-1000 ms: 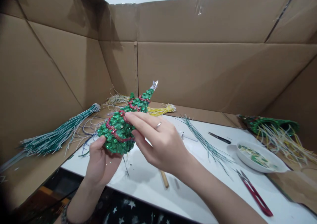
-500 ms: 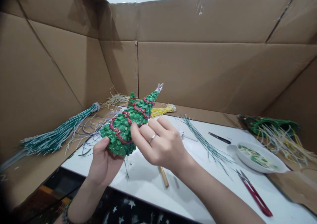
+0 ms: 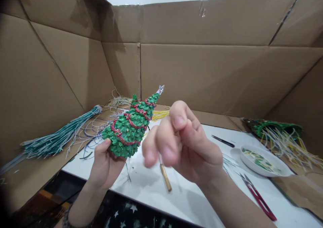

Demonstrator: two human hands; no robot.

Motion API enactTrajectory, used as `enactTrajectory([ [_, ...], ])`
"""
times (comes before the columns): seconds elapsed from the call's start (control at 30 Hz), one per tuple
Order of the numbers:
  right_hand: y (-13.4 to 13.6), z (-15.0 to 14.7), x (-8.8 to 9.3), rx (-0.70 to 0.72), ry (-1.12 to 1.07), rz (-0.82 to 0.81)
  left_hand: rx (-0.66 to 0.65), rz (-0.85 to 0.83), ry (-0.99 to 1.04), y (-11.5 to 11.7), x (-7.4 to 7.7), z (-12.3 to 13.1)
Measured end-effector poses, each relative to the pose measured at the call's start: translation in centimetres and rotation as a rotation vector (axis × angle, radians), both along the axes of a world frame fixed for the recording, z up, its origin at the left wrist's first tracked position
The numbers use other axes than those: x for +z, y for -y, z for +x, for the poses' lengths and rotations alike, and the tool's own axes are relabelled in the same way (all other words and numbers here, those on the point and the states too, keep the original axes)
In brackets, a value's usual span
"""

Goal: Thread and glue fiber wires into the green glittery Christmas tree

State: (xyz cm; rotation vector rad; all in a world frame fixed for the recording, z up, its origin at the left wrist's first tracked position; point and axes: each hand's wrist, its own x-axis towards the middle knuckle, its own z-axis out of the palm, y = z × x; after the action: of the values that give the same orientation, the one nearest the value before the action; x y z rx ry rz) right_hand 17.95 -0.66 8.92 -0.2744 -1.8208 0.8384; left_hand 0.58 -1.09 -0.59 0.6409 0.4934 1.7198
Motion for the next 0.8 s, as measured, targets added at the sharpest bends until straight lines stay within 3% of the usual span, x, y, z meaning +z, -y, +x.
enactTrajectory([
  [0.13,0.1,-0.8,-0.9,-0.151,0.049,0.227,-0.021,0.003,-0.004,0.1,0.0,0.1],
  [0.3,-0.7,-2.0,-2.3,-0.580,0.205,0.747,-0.039,0.017,0.015,0.2,0.1,0.1],
  [0.4,-1.2,-2.2,-2.8,-0.740,0.238,0.895,-0.042,0.031,0.022,0.2,0.1,0.1],
  [0.63,-1.5,-2.2,-3.0,-0.778,0.222,0.848,-0.051,0.059,0.006,0.3,0.2,-0.1],
  [0.8,-2.4,-2.0,-3.0,-0.680,0.047,0.454,-0.043,0.041,-0.002,0.2,0.1,-0.2],
])
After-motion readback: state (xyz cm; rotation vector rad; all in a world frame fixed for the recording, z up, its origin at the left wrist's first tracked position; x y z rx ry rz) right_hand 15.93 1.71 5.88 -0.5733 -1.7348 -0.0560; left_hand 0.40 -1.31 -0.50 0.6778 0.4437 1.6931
